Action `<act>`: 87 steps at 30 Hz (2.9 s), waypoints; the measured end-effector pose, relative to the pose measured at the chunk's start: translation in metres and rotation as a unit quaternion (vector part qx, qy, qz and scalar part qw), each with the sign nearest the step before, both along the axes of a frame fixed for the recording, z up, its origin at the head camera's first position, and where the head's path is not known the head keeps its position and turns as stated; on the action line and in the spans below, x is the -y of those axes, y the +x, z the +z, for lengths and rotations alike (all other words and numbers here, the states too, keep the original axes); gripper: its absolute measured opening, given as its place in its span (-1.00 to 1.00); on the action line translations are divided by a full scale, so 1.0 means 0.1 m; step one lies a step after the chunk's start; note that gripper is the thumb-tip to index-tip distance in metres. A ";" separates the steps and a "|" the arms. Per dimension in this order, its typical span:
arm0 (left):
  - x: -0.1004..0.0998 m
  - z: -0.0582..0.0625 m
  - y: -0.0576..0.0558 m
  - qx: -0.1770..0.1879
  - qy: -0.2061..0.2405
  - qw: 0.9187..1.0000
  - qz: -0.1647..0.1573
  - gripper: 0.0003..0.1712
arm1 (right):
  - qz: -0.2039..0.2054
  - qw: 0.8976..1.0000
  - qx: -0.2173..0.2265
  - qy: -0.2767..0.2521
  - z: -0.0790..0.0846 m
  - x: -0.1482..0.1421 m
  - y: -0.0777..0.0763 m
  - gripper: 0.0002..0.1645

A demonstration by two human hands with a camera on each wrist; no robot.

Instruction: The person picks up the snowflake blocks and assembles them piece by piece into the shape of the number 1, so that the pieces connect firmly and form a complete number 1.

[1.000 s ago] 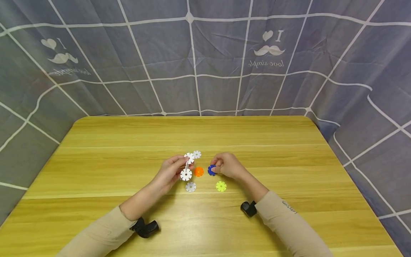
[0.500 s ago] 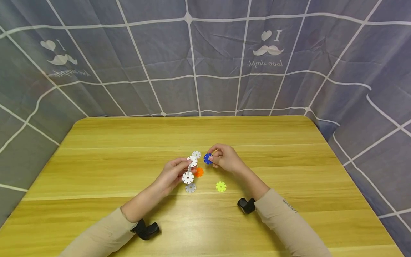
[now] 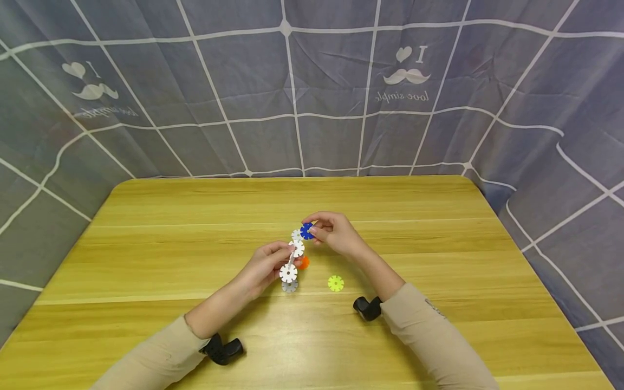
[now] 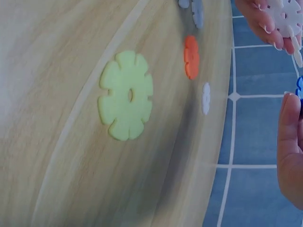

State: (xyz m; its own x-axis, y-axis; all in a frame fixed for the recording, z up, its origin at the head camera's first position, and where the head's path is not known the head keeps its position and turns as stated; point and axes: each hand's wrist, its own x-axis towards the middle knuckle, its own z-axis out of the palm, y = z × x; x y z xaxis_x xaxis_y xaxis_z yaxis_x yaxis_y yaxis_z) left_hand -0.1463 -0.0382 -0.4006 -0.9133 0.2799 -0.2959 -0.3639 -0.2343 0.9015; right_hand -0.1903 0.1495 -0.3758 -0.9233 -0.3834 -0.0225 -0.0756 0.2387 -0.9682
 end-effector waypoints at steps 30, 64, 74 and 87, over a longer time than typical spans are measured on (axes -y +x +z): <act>-0.04 0.01 0.05 -0.036 -0.001 0.997 0.061 -0.80 | -0.042 0.998 -0.049 -0.009 0.06 0.27 0.16 -0.70; -0.04 0.01 0.04 -0.056 -0.009 0.997 0.045 -0.78 | 0.011 0.997 0.004 -0.079 -0.05 0.18 0.08 -0.68; -0.04 0.00 0.04 -0.052 0.006 0.999 0.007 -0.69 | 0.013 0.995 -0.084 -0.045 -0.09 0.14 0.06 -0.80; -0.04 -0.03 0.05 -0.068 0.000 0.998 0.004 -0.65 | 0.009 0.996 -0.076 -0.049 -0.16 0.11 0.04 -0.82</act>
